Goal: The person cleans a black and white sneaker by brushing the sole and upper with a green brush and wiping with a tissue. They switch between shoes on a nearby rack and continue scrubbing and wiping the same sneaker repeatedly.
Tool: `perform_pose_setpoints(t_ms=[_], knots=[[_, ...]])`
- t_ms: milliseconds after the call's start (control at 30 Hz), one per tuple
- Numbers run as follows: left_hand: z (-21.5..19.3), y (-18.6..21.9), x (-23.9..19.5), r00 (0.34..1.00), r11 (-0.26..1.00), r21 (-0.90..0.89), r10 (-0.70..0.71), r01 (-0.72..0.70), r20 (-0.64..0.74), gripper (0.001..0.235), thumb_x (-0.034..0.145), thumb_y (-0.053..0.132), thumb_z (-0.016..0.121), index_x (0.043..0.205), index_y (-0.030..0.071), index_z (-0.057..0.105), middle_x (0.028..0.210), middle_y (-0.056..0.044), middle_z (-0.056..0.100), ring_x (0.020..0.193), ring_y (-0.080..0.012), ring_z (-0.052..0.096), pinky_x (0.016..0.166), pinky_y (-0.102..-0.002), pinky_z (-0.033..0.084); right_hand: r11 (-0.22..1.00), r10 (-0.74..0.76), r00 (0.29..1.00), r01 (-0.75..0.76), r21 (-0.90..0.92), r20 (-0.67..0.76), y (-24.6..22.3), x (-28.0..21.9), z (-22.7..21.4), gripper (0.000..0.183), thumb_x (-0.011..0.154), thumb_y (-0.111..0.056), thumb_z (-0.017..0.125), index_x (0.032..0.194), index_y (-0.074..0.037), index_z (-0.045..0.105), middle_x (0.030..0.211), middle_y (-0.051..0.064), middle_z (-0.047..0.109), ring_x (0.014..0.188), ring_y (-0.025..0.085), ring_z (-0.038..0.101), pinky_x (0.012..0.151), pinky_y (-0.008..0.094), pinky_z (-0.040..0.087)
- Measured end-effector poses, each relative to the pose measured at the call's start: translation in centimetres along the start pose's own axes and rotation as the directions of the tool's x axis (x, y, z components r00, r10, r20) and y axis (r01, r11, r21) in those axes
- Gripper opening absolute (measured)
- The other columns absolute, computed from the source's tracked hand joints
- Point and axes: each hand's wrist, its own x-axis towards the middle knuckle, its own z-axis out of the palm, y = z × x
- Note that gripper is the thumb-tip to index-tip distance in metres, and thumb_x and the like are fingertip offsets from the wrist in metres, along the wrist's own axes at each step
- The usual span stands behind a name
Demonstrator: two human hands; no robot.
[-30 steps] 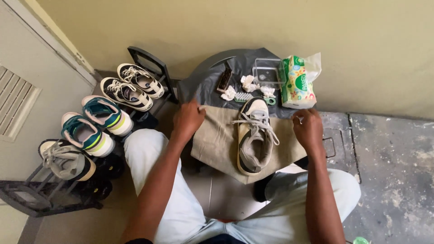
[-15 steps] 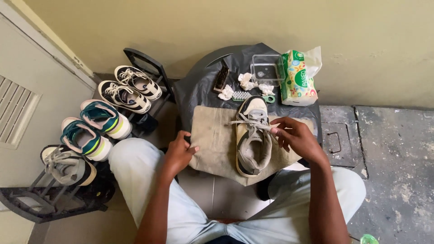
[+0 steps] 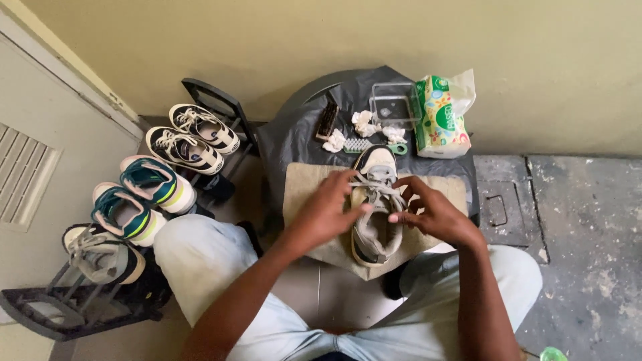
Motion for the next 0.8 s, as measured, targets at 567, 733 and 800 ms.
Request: perform_pose_setpoints(t_ms=[567,733,800], knots=[[4.3,-5.2,2.3,0.951,0.987,0.155,0.000,-0.051,0.310,0.098,0.091,0.023,0.061,0.164,-0.002,0.000,0.168,-0.032,-0.001,0.156,-0.0488,-0.006,0.125,-0.056,-0.006,0.993,0.048,0.989,-0.063,0.102,0.136,0.9,2.1,-1.8,0.051,0.086,0.003,0.065,0.134,-0.005,0.047,0.090,0.018,0.054,0.077,0.035,0.067,0.061,0.049,0.067],[4.2,-4.9,2.5,0.950,0.993,0.114,-0.052,0.018,0.308,0.101,0.088,0.021,0.059,0.165,0.003,-0.004,0.170,-0.029,-0.009,0.155,-0.0486,-0.014,0.124,-0.057,-0.010,0.984,0.071,0.977,-0.102,0.146,0.203,0.5,2.2,-2.4,0.052,0.088,0.002,0.063,0.136,-0.005,0.046,0.093,0.018,0.053,0.084,0.037,0.067,0.066,0.052,0.068],[4.5,-4.8,2.5,0.960,0.995,0.096,-0.065,0.040,0.274,0.101,0.087,0.018,0.060,0.165,0.003,-0.002,0.169,-0.031,-0.010,0.154,-0.0521,-0.011,0.124,-0.060,-0.005,0.993,0.059,0.973,-0.081,0.088,0.224,0.3,2.3,-2.3,0.053,0.088,-0.002,0.066,0.137,-0.005,0.046,0.092,0.017,0.054,0.088,0.037,0.066,0.073,0.055,0.065]])
